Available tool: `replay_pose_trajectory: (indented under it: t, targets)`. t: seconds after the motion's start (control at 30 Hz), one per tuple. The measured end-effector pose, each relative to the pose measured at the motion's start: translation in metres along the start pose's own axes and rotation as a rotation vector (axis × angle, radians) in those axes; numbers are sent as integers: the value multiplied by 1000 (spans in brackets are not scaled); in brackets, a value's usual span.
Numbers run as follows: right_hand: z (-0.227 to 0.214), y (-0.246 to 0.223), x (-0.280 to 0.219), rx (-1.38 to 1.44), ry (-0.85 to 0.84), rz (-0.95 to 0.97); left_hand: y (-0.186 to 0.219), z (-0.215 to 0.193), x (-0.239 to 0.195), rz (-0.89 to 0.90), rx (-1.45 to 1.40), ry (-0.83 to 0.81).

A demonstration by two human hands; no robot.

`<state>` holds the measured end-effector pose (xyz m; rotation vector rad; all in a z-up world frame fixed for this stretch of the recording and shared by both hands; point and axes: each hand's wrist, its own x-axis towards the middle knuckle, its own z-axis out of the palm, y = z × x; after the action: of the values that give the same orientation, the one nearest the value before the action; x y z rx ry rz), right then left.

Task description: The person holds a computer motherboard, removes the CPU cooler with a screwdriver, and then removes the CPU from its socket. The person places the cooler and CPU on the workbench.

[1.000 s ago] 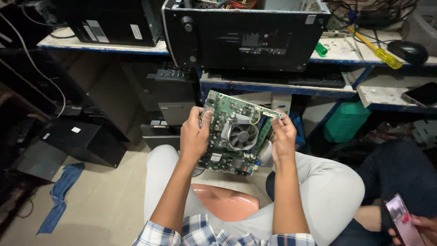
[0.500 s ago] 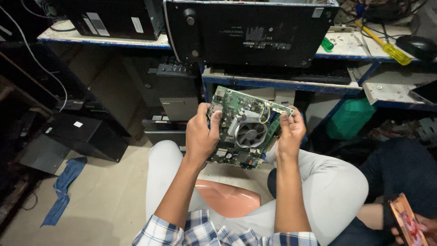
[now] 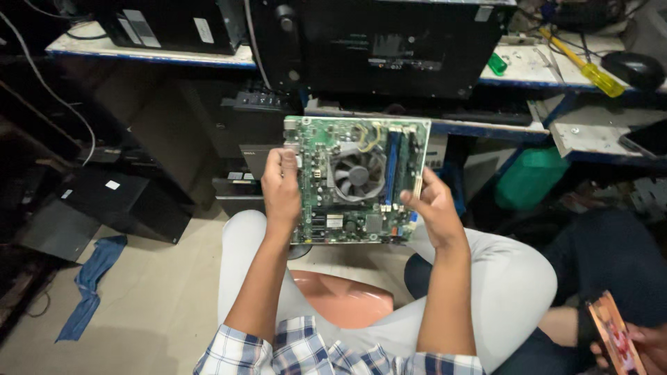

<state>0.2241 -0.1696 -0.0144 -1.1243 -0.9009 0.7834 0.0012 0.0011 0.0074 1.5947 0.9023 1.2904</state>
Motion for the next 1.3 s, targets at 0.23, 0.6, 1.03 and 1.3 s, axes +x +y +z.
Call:
replay_pose_trajectory:
  t: [0.23, 0.6, 1.03, 1.3]
  targets:
    - [18, 7, 0, -22, 0, 46, -16, -13, 3, -101, -101, 26]
    - [62, -16, 13, 1, 104, -151, -10, -33, 22, -171, -293, -8]
    - [111, -58, 23, -99, 211, -198, 36, -78, 66, -60, -215, -217]
    - [110, -143, 104, -129, 212, -159, 91, -56, 182, 147, -111, -241]
